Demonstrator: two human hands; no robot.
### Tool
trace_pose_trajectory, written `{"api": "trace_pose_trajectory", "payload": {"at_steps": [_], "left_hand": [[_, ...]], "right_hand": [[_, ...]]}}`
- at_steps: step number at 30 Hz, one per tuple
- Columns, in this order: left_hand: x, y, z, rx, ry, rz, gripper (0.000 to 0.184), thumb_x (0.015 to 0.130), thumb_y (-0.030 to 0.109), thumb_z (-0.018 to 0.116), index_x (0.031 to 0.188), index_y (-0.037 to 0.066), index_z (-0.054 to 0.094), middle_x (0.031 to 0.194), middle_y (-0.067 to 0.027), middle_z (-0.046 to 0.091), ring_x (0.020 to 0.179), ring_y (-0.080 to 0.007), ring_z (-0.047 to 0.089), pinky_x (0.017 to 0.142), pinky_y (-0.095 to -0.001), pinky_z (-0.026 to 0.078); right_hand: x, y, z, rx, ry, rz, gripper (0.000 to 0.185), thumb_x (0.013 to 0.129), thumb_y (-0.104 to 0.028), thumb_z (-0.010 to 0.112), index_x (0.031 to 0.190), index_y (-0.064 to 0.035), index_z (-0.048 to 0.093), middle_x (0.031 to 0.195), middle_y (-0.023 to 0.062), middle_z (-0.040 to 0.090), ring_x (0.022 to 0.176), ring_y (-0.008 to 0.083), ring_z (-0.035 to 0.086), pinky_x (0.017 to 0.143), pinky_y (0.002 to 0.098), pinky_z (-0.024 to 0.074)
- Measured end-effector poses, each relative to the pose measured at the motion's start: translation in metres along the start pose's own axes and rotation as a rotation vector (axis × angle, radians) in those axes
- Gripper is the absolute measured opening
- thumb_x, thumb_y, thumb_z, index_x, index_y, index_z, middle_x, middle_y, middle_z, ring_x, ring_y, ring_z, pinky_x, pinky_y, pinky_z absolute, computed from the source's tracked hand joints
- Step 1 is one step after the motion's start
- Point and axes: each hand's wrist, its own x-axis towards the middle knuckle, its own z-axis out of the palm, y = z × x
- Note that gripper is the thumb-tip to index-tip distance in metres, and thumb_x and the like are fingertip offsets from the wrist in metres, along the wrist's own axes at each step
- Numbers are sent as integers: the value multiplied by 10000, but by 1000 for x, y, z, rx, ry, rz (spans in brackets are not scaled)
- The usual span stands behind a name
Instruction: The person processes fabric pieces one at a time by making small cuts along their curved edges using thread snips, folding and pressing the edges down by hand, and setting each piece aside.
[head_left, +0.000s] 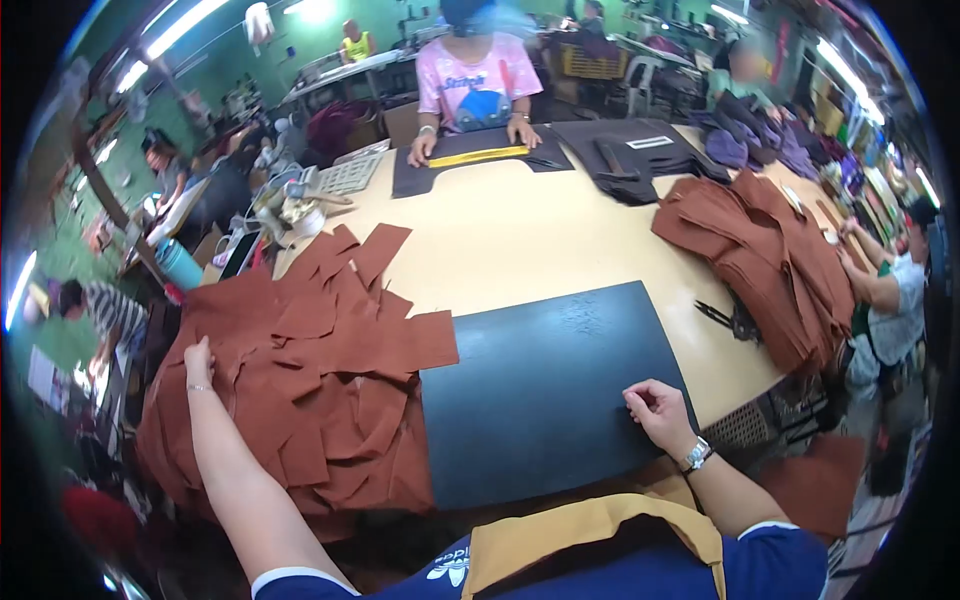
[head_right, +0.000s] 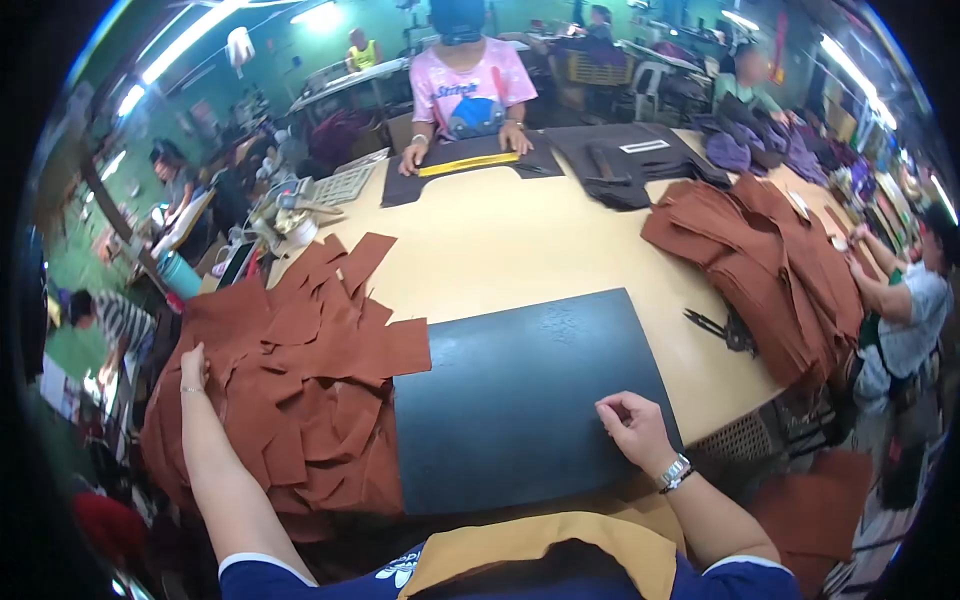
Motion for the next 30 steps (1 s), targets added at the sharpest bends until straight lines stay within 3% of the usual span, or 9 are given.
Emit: {"api": "trace_pose_trajectory", "payload": {"at_steps": [3, 6, 10, 16, 18, 23, 26, 28, 30], "left_hand": [[6, 8, -2, 30, 71, -2, 267, 935, 319, 631, 897, 54, 626, 643, -44, 560, 565, -161, 522, 515, -388, 404], [32, -2, 4, 32, 292, 534, 365, 938, 304, 635, 1024, -49, 674, 816, -112, 690, 740, -212, 630, 691, -402, 484], [-79, 74, 17, -7, 276, 688, 487, 940, 311, 654, 1251, -63, 616, 1254, -187, 651, 1136, -250, 623, 992, -336, 447], [-279, 137, 84, -315, -220, 870, 444, 939, 195, 678, 1296, -54, 587, 1276, -129, 627, 1158, -164, 583, 1002, -299, 456], [-398, 159, 106, -499, -597, 752, 376, 923, 134, 681, 1252, -32, 608, 1102, -50, 640, 961, -100, 595, 838, -251, 513], [-584, 115, 182, -630, -1396, 589, 582, 915, 110, 695, 1419, -39, 446, 1255, -80, 585, 1042, -113, 566, 917, -270, 483], [-630, 90, 193, -476, -1625, 515, 617, 925, 130, 693, 1459, 2, 411, 1313, -91, 560, 1105, -125, 565, 964, -283, 470], [-622, 98, 183, -356, -1538, 733, 591, 890, 177, 726, 1422, 85, 486, 1251, -88, 627, 1100, -169, 597, 921, -334, 495], [-587, 104, 193, -149, -1034, 1479, 576, 868, 230, 736, 1381, 83, 521, 1241, -120, 647, 1138, -270, 608, 958, -409, 477]], "right_hand": [[0, 1, 0, -5, 9, -23, 132, 920, -129, 677, 955, -2, 688, 786, 38, 673, 630, 58, 592, 583, 212, 491], [0, 1, 0, -59, 14, -60, 133, 918, -128, 679, 952, 0, 690, 794, 37, 676, 652, 52, 587, 598, 211, 484], [0, 0, 0, -67, 6, -34, 134, 920, -130, 676, 949, 0, 691, 798, 33, 676, 668, 46, 583, 611, 207, 477], [7, 3, 4, 64, -21, 23, 184, 952, -182, 653, 998, -6, 676, 831, -1, 666, 685, 45, 573, 637, 209, 494], [21, -7, 9, 203, -48, 90, 205, 962, -203, 647, 1022, -8, 665, 864, -5, 666, 711, 46, 576, 649, 209, 504], [58, -34, 30, 695, -196, 267, 626, 986, -523, 517, 1403, -61, 441, 1395, 113, 481, 1290, 186, 456, 992, 403, 467], [71, -31, 24, 718, -266, 316, 511, 951, -409, 639, 1314, -75, 506, 1197, 76, 607, 1094, 155, 595, 892, 318, 513], [73, -18, 12, 511, -115, 273, 385, 938, -290, 684, 1222, -59, 568, 1087, 34, 642, 993, 126, 617, 850, 305, 519], [67, -18, -6, 419, -2, 185, 370, 935, -284, 689, 1193, -43, 576, 1057, 22, 637, 949, 107, 610, 850, 293, 516]]}}
